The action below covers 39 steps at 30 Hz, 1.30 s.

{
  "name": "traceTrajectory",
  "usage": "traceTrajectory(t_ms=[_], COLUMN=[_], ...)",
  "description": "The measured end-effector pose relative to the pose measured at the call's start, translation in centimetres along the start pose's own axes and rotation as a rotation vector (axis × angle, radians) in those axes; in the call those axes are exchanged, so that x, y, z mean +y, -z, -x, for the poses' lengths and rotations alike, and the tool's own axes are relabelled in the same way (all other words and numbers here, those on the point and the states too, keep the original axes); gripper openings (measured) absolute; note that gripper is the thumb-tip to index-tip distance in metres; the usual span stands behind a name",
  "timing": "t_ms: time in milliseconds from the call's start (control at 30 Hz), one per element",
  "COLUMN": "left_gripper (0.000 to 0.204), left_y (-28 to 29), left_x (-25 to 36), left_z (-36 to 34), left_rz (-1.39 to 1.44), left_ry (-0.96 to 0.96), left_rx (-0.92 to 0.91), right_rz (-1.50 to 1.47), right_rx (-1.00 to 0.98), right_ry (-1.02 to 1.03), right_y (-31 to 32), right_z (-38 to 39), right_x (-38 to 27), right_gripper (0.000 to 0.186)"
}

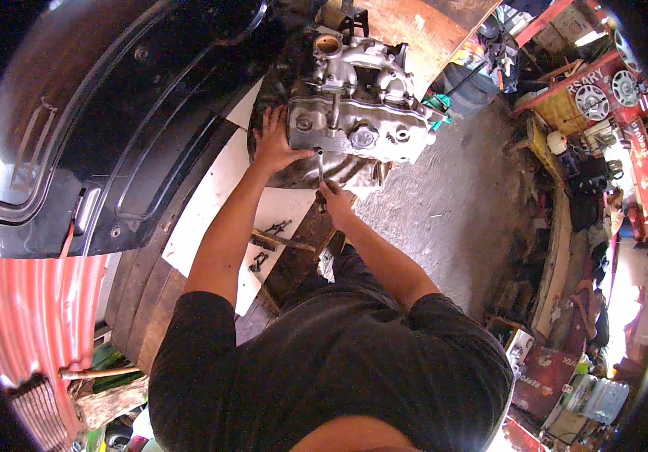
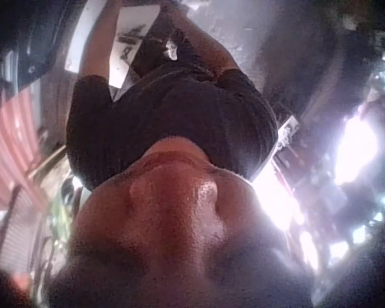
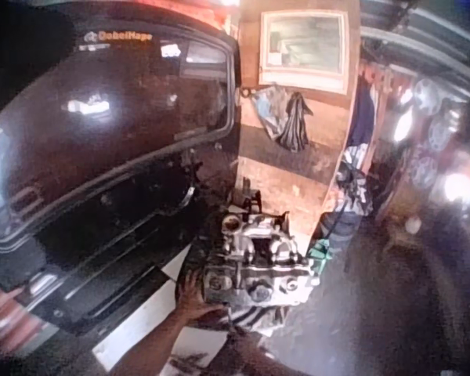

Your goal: The person uses a wrench to loosen and remove bolts from a car engine block resting on a workbench. They repeatedly turn the wrench on different bolts and remove them by hand, placing them aside.

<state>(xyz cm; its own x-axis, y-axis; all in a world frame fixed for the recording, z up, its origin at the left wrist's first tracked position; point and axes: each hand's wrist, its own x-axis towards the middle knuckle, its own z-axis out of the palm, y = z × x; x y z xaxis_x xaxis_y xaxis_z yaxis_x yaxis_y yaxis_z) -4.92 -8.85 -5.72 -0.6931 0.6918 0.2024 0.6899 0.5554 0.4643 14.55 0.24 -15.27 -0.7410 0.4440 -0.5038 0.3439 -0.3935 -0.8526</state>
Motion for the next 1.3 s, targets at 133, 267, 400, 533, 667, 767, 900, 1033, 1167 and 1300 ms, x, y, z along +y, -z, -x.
traceTrajectory(t_ms=[133, 267, 400, 533, 667, 767, 900, 1033, 1167, 1300], left_gripper=[0.131, 0.131, 0.132, 0.132, 0.131, 0.131, 0.131, 0.132, 0.134, 0.136], left_y=[0.2, 0.2, 0.5, 0.9, 0.9, 0.8, 0.5, 0.5, 0.4, 1.0], left_x=[0.9, 0.9, 1.3, 1.6, 1.8, 1.9, 1.3, 1.2, 0.7, 0.7], left_z=[0.1, 0.2, 0.2, 0.3, 0.4, 0.3, 0.3, 0.2, 0.1, 0.0], left_rz=[0.034, 0.035, 0.031, -0.017, -0.079, -0.102, -0.087, -0.061, -0.054, -0.042], left_ry=[0.021, 0.02, 0.035, 0.046, 0.05, 0.048, 0.061, 0.027, 0.012, 0.016], left_rx=[0.032, 0.034, 0.031, 0.036, 0.037, 0.018, -0.007, -0.011, -0.026, -0.079], right_rz=[-0.109, -0.334, -0.399, -0.297, 0.236, 0.573, 1.242, 1.632, 1.785, 1.846], right_rx=[-0.013, -0.045, -0.013, 0.086, 0.248, 0.328, 0.362, 0.299, 0.206, 0.135], right_ry=[-0.049, -0.126, -0.116, -0.019, 0.29, 0.276, 0.616, 0.604, 0.669, 0.629], right_y=[-1.3, -3.6, -5.5, -5.8, -1.8, 2.8, 6.5, 5.9, 3.0, 2.0], right_z=[0.3, 0.4, 0.6, -0.1, -2.3, -3.4, -0.1, 3.3, 5.9, 6.4], right_x=[-0.2, 0.3, 0.2, 0.7, 2.2, 0.6, -7.7, -14.3, -19.1, -21.3], right_gripper=[0.032, 0.033, 0.035, 0.038, 0.042, 0.04, 0.041, 0.037, 0.035, 0.027])
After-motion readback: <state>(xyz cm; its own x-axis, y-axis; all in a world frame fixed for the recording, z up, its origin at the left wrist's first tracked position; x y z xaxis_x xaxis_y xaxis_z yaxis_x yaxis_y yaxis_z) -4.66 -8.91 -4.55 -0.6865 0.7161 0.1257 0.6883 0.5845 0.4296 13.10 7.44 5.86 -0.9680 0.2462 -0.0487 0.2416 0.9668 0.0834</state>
